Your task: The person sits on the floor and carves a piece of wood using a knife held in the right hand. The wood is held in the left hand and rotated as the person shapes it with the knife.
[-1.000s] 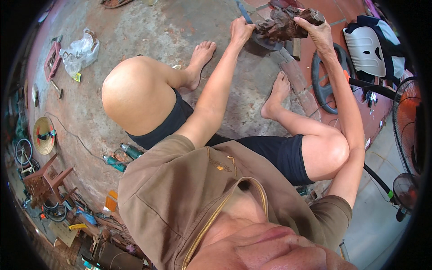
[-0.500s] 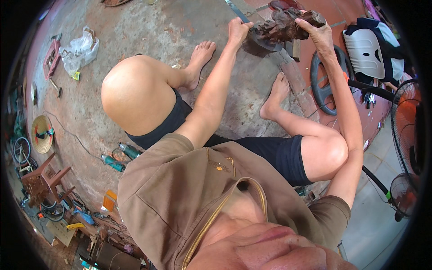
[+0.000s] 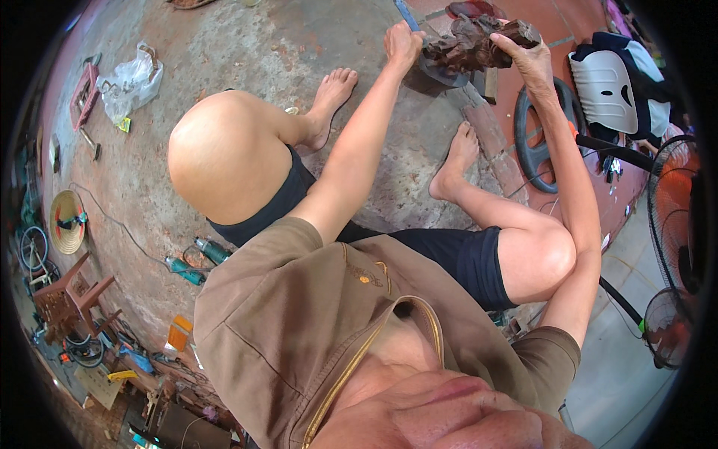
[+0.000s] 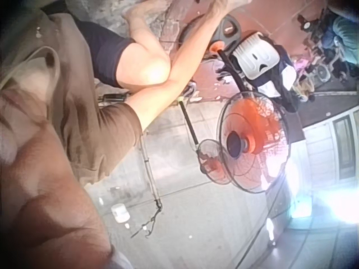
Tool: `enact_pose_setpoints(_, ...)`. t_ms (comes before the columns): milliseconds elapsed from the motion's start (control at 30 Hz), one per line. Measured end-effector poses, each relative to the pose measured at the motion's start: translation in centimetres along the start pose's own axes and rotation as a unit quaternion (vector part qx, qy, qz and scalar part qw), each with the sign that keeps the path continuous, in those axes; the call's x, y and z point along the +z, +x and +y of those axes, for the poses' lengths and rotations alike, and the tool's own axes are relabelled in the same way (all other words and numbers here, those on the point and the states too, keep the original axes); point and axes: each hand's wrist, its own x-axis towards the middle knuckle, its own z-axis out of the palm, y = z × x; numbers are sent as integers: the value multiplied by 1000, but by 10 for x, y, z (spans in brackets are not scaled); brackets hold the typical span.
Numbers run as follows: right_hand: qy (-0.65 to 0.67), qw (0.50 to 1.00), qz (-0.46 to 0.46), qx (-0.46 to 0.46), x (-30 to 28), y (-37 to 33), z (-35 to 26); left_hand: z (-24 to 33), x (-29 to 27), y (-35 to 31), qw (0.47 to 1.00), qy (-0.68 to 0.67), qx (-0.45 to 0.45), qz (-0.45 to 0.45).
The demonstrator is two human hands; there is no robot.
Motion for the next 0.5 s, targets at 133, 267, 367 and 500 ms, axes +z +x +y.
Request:
enact_pose_setpoints(133,-12,1000,4,-1,5,1,-6,-14,-1,11,989,-128,-77,-4)
enact_pose_setpoints(267,4,1000,12,16,0,1,2,-6,-9,-6,972,-194,-111,-77)
enact_pose_setpoints(367,-31,999,9,14,0,1,1,-5,-13,-7,989,-97,-52,-102)
enact_pose_setpoints(500,-8,1000,2,8,0,2,2,1,-5,0,999,1,-10,-45)
